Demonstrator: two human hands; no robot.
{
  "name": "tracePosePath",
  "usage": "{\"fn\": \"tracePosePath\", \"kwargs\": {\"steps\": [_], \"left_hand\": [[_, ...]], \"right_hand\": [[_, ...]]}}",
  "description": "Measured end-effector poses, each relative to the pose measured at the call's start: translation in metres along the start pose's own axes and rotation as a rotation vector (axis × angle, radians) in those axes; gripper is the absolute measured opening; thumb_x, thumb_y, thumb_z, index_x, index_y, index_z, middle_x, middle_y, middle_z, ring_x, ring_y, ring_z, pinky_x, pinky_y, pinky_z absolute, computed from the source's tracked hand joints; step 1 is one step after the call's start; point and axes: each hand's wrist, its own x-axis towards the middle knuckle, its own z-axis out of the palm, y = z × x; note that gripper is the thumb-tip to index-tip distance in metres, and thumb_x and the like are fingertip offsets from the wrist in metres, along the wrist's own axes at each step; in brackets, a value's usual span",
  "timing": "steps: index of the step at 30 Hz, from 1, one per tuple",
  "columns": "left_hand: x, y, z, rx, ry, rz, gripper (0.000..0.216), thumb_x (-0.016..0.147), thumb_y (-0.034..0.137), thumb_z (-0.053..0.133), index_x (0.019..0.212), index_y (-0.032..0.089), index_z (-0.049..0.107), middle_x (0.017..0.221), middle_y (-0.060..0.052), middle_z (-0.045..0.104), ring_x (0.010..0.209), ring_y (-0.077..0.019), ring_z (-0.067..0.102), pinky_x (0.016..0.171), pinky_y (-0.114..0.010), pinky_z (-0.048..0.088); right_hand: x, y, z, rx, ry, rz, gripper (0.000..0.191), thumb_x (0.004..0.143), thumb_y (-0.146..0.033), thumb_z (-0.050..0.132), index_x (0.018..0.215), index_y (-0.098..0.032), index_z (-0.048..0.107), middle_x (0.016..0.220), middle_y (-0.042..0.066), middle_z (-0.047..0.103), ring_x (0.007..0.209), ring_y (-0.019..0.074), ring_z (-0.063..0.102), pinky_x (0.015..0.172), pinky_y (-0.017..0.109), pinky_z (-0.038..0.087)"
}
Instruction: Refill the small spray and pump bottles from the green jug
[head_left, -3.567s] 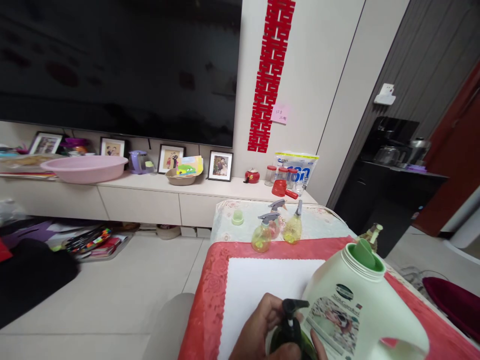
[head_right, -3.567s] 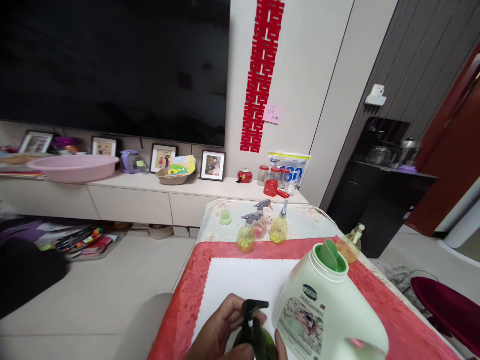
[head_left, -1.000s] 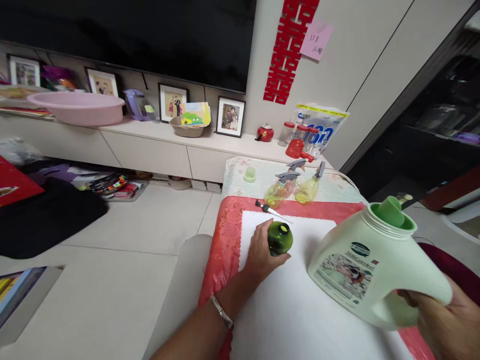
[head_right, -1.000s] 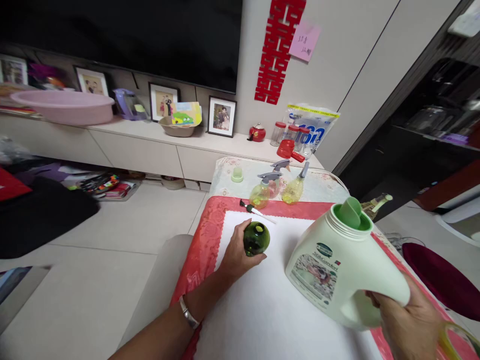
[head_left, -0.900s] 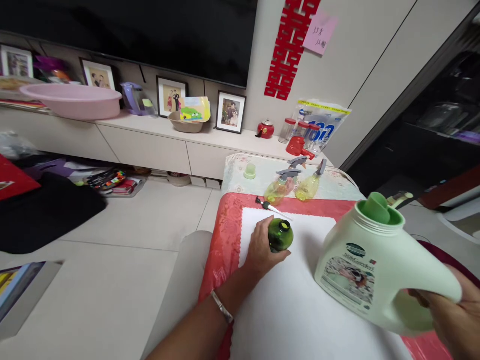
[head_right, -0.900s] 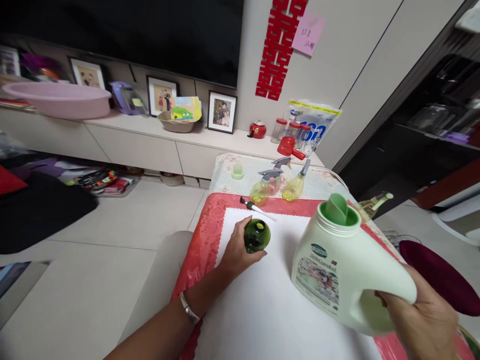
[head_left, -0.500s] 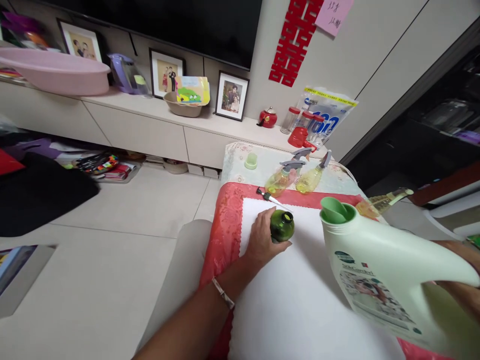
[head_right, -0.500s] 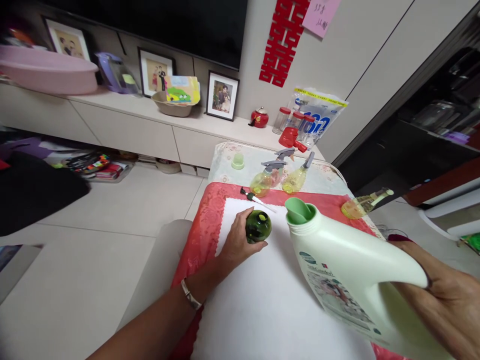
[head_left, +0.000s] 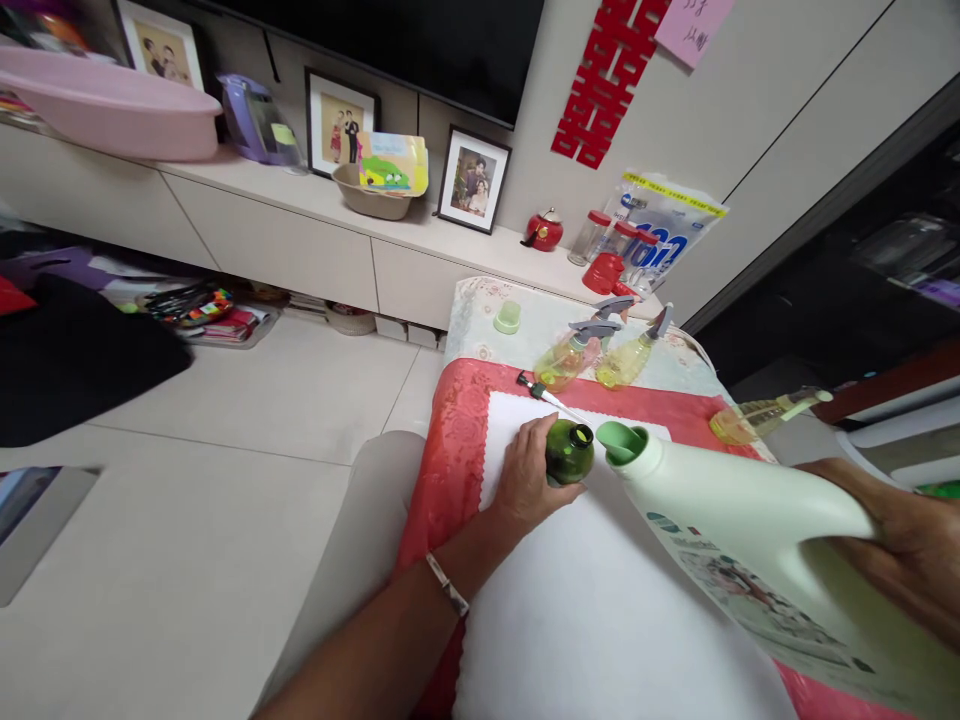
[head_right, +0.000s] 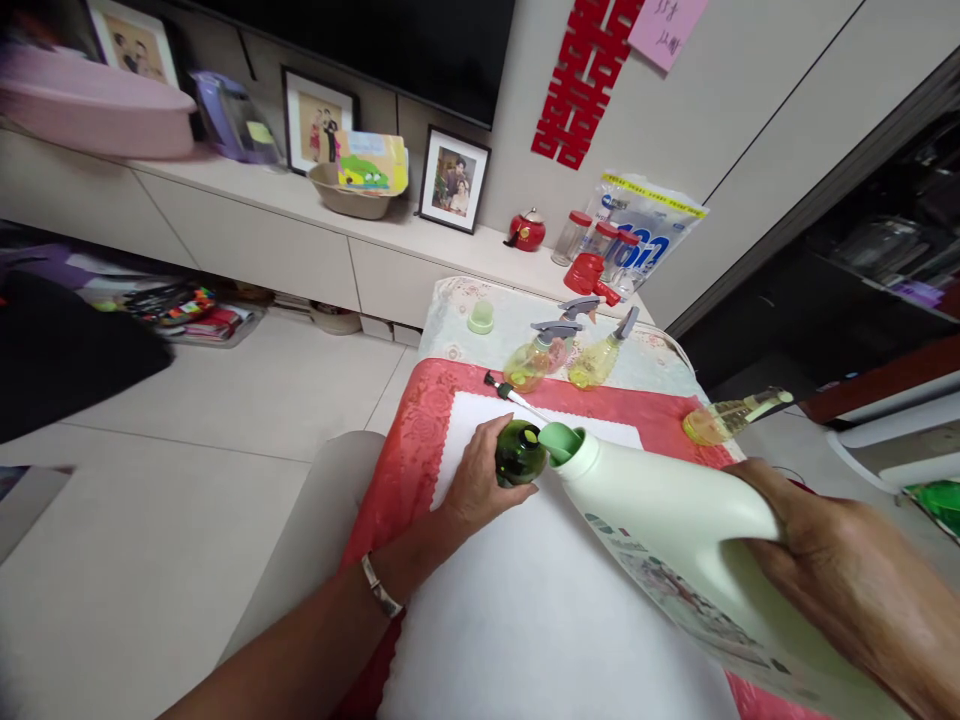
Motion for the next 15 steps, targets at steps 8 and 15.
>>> {"fn": "tracePosePath", "kwargs": {"steps": [8,15], "left_hand": [[0.001,-0.001,0.000,0.000,-0.016,-0.014,0.095,0.060,0.021,0.086,0.141,0.020,0.038,0.135,-0.016,0.055,0.129,-0.0365,0.053,0.110,-0.056,0.045],[0.000,0.000,0.000,0.010,-0.015,-0.010,0.095,0.061,0.021,0.086,0.142,0.021,0.036,0.136,-0.015,0.055,0.130,-0.0358,0.053,0.111,-0.056,0.045]], "right_hand": [[0.011,-0.009,-0.006,-0.046,-0.099,0.005,0.036,0.080,-0.041,0.043,0.112,-0.035,0.058,0.076,-0.002,0.067,0.061,0.0208,0.064,0.057,0.029,0.042],[0.015,-0.011,-0.011,-0.126,-0.088,0.014,0.039,0.080,-0.042,0.043,0.116,-0.036,0.058,0.072,-0.003,0.065,0.060,0.0189,0.063,0.056,0.029,0.039]]}}
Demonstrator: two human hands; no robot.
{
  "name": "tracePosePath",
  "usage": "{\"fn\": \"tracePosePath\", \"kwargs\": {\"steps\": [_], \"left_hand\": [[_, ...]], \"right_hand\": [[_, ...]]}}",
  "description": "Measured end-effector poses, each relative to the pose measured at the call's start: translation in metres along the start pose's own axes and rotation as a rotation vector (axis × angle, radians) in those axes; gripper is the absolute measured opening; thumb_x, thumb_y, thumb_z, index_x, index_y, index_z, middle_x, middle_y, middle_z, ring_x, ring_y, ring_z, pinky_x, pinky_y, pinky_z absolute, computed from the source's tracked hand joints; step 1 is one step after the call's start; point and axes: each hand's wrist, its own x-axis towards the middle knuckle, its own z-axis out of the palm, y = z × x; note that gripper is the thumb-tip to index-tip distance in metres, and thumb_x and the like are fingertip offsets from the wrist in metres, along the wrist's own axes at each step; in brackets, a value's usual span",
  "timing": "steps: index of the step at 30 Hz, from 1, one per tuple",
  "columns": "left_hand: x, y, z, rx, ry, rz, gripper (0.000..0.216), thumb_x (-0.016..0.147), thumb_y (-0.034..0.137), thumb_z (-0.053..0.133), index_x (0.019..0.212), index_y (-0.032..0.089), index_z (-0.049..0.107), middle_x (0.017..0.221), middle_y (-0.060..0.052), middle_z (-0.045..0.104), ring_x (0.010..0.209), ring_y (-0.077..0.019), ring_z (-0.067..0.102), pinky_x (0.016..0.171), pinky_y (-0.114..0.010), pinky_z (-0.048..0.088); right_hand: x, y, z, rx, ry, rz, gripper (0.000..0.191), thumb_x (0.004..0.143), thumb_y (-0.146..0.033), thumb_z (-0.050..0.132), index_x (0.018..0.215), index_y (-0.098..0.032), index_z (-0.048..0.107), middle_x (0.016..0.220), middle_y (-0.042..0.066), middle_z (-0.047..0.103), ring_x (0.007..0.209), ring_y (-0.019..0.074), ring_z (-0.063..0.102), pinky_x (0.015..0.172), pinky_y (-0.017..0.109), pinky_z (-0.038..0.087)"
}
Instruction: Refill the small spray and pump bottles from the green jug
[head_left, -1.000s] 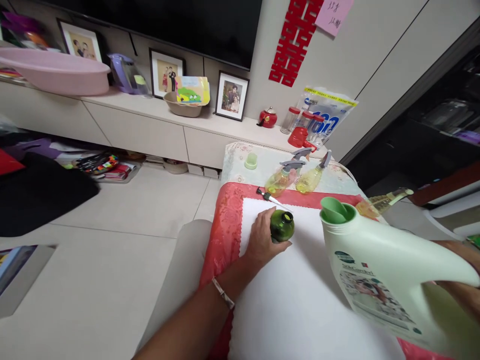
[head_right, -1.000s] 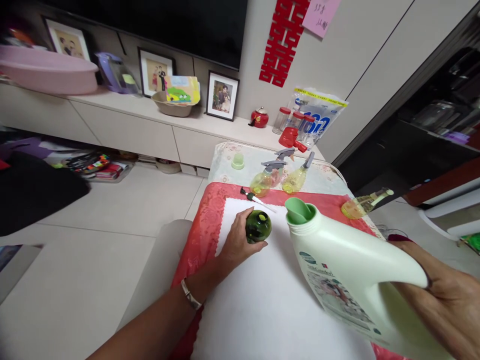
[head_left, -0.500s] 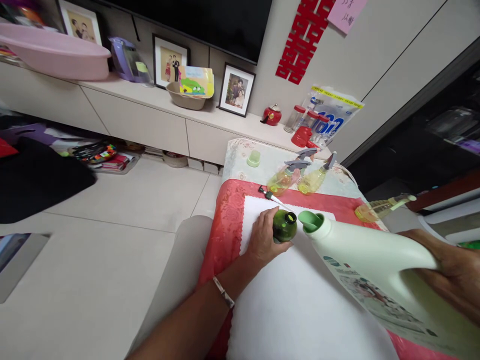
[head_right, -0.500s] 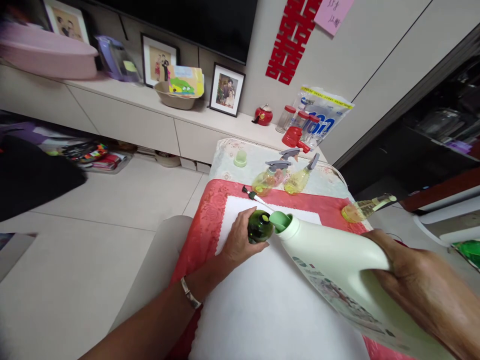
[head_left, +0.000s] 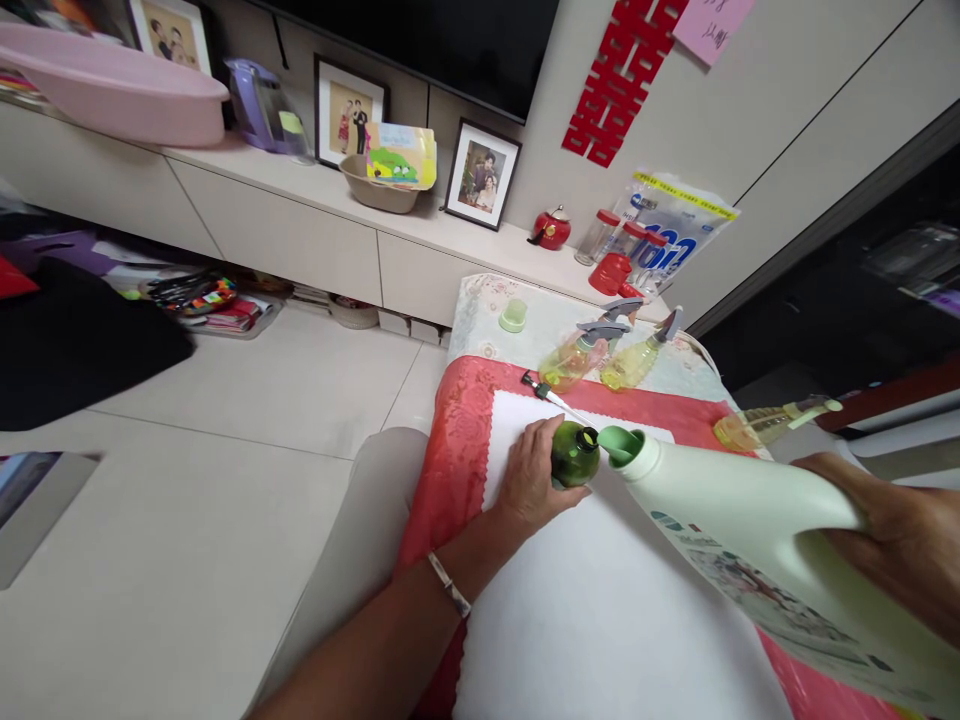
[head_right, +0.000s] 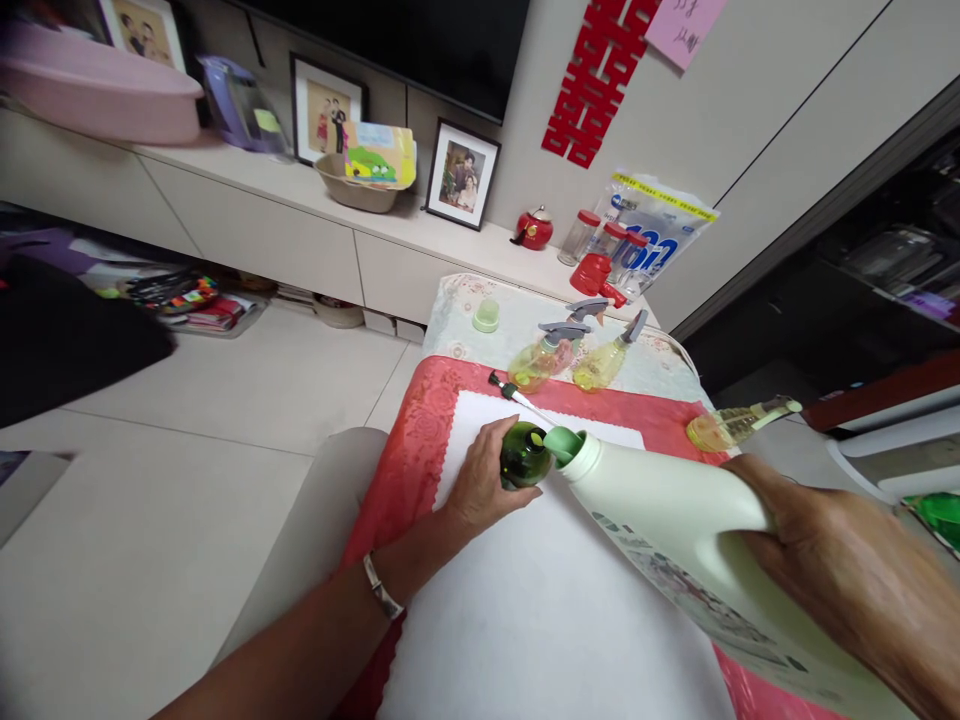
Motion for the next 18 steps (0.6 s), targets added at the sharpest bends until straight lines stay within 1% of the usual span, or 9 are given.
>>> {"fn": "tracePosePath", "kwargs": {"steps": [5,9,14,18], "left_hand": [[0.000,0.003,-0.003,0.001,-0.002,-0.002,0.093,0.063,0.021,0.087,0.142,0.021,0.037,0.137,-0.015,0.055,0.131,-0.0348,0.052,0.112,-0.054,0.044],[0.001,0.003,-0.002,-0.006,-0.009,-0.019,0.095,0.061,0.022,0.087,0.142,0.023,0.038,0.137,-0.014,0.055,0.130,-0.0355,0.053,0.112,-0.056,0.045],[0.002,0.001,0.000,-0.016,-0.021,-0.031,0.098,0.059,0.024,0.090,0.142,0.021,0.039,0.137,-0.016,0.055,0.131,-0.0371,0.052,0.112,-0.057,0.043],[0.002,0.001,0.000,-0.013,-0.023,-0.033,0.098,0.058,0.023,0.090,0.142,0.020,0.039,0.137,-0.016,0.054,0.131,-0.0368,0.052,0.112,-0.057,0.043]], "right_hand": [[0.003,-0.005,-0.004,-0.013,0.006,0.008,0.040,0.080,-0.042,0.044,0.116,-0.034,0.061,0.073,-0.001,0.065,0.060,0.0197,0.062,0.056,0.030,0.038],[0.005,-0.009,-0.008,-0.002,0.002,0.017,0.040,0.080,-0.042,0.044,0.115,-0.036,0.062,0.076,-0.001,0.066,0.061,0.0195,0.063,0.056,0.029,0.038],[0.005,-0.014,-0.018,-0.040,-0.040,0.058,0.041,0.079,-0.042,0.046,0.117,-0.039,0.061,0.077,-0.001,0.066,0.063,0.0201,0.063,0.056,0.029,0.038],[0.006,-0.013,-0.023,-0.043,-0.055,0.063,0.039,0.078,-0.038,0.048,0.114,-0.037,0.061,0.077,-0.001,0.065,0.062,0.0194,0.063,0.056,0.028,0.038]]}}
